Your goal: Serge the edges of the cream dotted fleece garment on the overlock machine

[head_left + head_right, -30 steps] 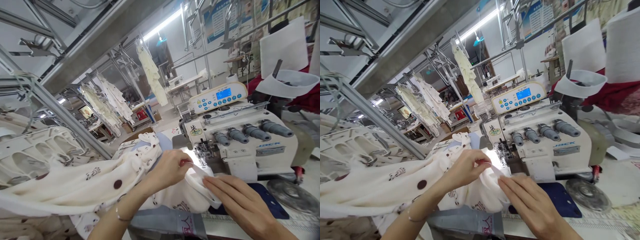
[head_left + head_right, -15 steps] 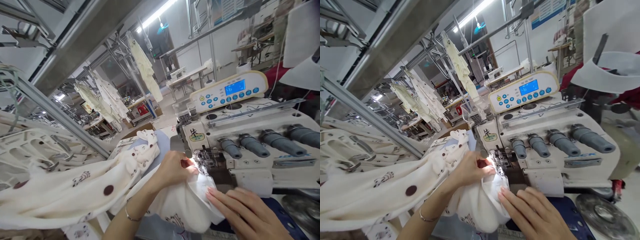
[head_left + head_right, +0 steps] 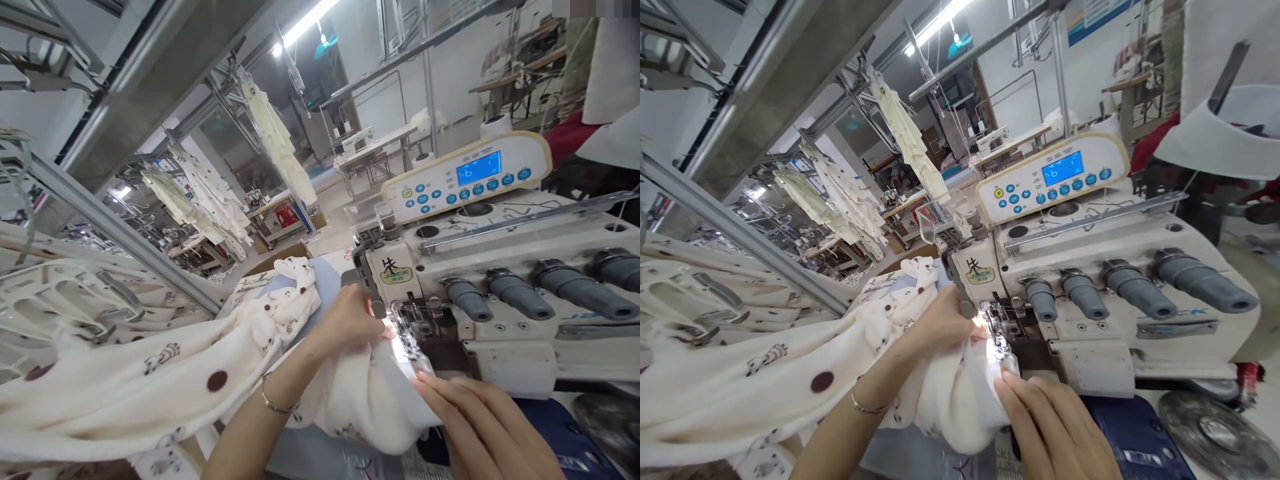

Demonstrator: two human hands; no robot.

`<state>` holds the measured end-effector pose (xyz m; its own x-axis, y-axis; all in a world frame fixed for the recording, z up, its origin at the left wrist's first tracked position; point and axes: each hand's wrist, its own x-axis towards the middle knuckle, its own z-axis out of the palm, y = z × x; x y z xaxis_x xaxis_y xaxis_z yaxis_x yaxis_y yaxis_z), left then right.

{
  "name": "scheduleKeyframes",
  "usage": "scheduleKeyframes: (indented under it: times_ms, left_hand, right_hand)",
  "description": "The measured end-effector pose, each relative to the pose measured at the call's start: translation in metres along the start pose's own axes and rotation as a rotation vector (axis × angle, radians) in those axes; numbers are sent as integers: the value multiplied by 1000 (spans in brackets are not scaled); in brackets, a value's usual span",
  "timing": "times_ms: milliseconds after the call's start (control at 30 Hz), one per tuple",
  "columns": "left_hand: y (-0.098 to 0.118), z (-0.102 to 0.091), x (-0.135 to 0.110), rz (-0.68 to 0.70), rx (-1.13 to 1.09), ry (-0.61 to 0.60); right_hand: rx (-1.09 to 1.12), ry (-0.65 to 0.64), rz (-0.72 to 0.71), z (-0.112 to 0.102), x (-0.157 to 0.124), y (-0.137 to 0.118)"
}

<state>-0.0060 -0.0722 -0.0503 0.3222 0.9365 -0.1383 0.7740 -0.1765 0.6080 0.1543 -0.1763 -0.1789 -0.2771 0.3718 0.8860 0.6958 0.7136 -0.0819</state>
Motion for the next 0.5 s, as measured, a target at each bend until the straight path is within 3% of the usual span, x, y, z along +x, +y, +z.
scheduleKeyframes:
  times_ms: [233,500]
  left_hand:
    - [-10,13,6,-15,81,187]
    - [-11,13,9,72,50,184]
  right_hand:
    - [-132,21,179,10,7,-19]
    - [-115,46,216,7,8,-23]
